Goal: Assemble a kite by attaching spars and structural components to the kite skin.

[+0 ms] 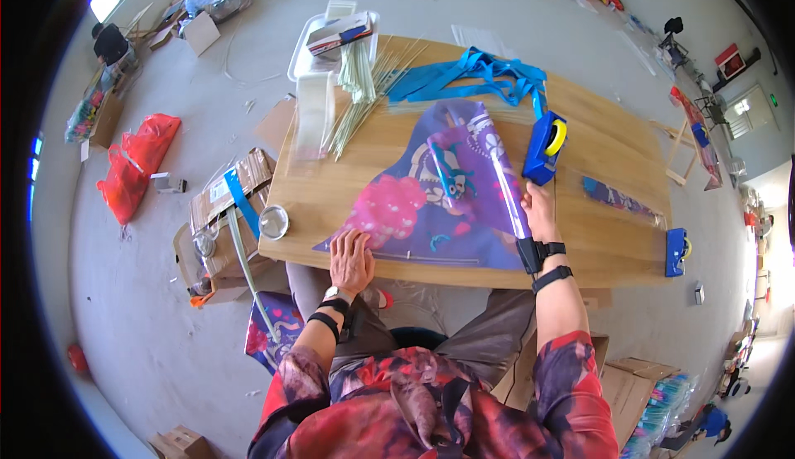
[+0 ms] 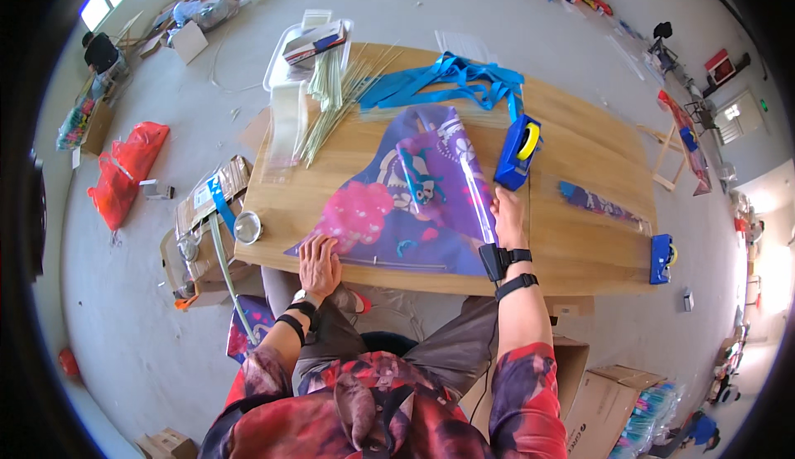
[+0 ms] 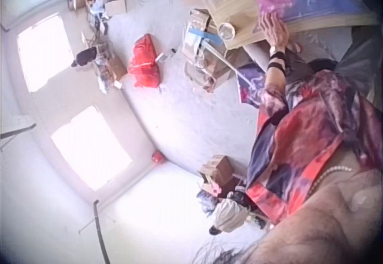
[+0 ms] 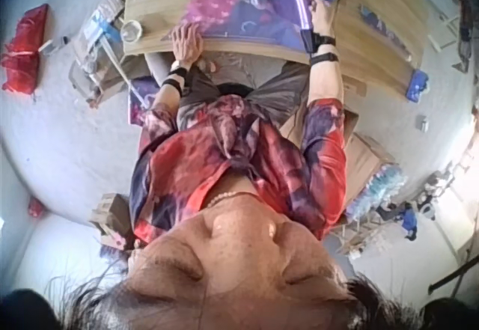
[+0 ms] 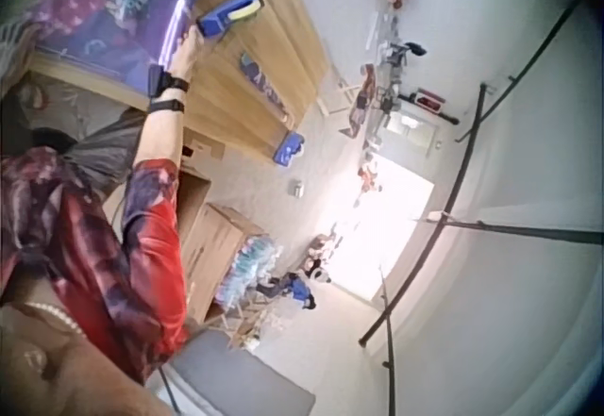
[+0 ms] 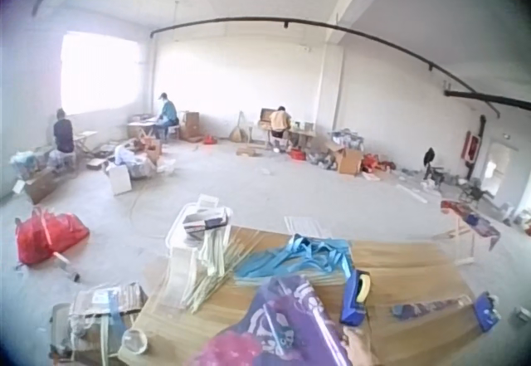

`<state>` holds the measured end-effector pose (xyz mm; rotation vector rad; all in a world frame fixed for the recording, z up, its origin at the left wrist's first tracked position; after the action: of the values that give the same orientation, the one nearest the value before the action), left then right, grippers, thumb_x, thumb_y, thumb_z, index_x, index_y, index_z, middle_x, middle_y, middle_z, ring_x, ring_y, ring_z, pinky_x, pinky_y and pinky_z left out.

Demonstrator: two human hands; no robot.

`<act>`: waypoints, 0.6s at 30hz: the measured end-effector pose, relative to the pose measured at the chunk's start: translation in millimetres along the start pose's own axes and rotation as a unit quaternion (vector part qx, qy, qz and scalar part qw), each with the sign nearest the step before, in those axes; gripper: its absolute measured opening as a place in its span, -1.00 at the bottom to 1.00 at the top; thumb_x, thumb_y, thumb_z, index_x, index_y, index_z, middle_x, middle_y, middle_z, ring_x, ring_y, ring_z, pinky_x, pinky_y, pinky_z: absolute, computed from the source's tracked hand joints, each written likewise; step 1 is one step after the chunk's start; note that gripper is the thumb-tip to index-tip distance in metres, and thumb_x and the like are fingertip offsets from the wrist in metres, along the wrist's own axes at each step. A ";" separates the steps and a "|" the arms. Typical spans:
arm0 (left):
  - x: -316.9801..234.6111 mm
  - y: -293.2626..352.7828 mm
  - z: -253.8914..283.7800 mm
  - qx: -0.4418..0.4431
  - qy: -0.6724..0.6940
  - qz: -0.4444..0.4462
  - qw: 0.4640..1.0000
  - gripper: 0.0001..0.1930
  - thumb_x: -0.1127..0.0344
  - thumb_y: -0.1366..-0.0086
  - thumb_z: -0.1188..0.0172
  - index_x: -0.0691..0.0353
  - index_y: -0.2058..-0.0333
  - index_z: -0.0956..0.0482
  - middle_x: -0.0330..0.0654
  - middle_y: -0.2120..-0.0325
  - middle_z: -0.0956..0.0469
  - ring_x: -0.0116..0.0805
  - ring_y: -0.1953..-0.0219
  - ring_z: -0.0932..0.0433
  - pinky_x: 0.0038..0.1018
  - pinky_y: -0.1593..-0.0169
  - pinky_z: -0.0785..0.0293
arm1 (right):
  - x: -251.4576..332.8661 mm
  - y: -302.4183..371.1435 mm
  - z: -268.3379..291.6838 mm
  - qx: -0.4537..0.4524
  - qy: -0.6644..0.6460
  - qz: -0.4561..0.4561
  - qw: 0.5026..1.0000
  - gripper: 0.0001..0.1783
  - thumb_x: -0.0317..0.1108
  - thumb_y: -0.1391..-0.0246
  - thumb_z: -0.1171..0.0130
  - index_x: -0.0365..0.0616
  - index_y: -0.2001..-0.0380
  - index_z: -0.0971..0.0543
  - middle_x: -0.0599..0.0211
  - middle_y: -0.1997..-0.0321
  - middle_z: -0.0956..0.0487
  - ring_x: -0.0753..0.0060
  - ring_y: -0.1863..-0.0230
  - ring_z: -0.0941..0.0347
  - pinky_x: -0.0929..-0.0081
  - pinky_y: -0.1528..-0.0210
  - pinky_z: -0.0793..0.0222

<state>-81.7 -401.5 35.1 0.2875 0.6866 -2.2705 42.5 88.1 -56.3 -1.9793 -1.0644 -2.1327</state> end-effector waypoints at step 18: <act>-37.7 43.5 -17.5 0.102 0.103 -0.063 0.987 -0.30 0.44 -0.08 -0.23 0.30 -0.28 -0.42 -0.03 -0.22 -0.38 0.01 -0.29 -0.34 -0.09 -0.38 -0.23 | -122.1 261.8 -182.2 0.295 -0.035 -0.140 0.944 -0.67 -0.11 -0.48 -0.01 -0.14 0.08 -0.57 0.62 0.55 -0.36 0.78 0.64 -0.12 0.72 0.58 -0.06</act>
<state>-24.3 -395.1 18.4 0.5988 0.5908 -2.4591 30.1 -252.7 -39.5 -1.6913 -1.8264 -1.5641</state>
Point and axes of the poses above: each hand's wrist, its own y-axis away from the middle knuckle, its own z-axis out of the back of the hand, x = y × z, the point moved 10 cm from there along -y, towards the middle knuckle
